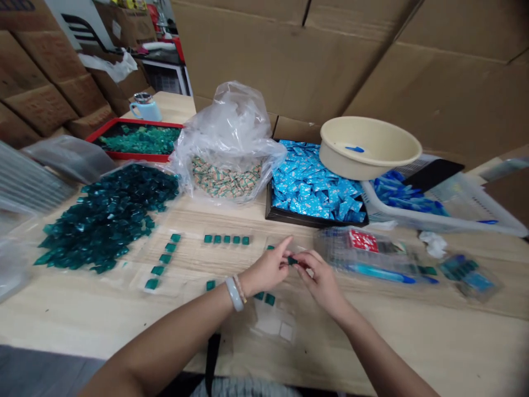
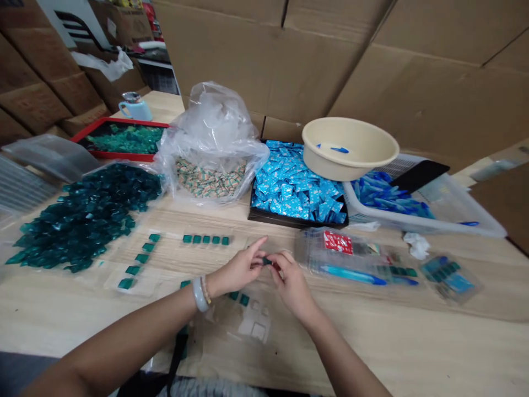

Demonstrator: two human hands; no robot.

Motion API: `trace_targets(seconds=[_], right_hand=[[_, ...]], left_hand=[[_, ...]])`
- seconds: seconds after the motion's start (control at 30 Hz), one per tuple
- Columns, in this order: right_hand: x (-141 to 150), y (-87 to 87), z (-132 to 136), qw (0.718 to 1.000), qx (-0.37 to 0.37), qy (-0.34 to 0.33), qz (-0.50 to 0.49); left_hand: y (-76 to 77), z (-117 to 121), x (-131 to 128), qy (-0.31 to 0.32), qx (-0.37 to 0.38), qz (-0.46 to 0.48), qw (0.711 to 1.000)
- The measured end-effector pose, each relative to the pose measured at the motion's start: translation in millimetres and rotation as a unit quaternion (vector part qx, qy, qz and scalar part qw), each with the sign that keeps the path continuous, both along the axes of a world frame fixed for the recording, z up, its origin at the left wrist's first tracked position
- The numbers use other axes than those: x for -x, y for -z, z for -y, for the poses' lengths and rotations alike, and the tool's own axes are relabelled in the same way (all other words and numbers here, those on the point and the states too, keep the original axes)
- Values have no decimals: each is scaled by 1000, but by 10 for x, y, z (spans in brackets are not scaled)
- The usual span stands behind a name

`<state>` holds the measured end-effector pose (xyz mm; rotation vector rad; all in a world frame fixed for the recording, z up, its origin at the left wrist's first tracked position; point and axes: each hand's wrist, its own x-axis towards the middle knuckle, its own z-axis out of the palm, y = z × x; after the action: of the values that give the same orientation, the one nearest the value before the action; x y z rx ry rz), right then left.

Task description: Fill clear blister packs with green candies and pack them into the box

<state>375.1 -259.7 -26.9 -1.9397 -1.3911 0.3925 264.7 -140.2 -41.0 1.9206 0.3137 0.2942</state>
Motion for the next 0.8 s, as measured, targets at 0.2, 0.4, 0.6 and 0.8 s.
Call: trace_targets(seconds=[0.2, 0.4, 0.6, 0.8], right_hand=[[-146, 236, 33, 994, 32, 67, 75], [-110, 313, -119, 976, 91, 14, 195], [-154, 345, -160, 971, 93, -12, 222], [-209, 392, -146, 958, 96, -38, 266]], left_hand=[[59, -149, -83, -33, -226, -16, 973], [154, -159, -109, 3, -285, -36, 958], [165, -200, -99, 12, -282, -25, 959], [204, -186, -85, 8, -276, 8, 961]])
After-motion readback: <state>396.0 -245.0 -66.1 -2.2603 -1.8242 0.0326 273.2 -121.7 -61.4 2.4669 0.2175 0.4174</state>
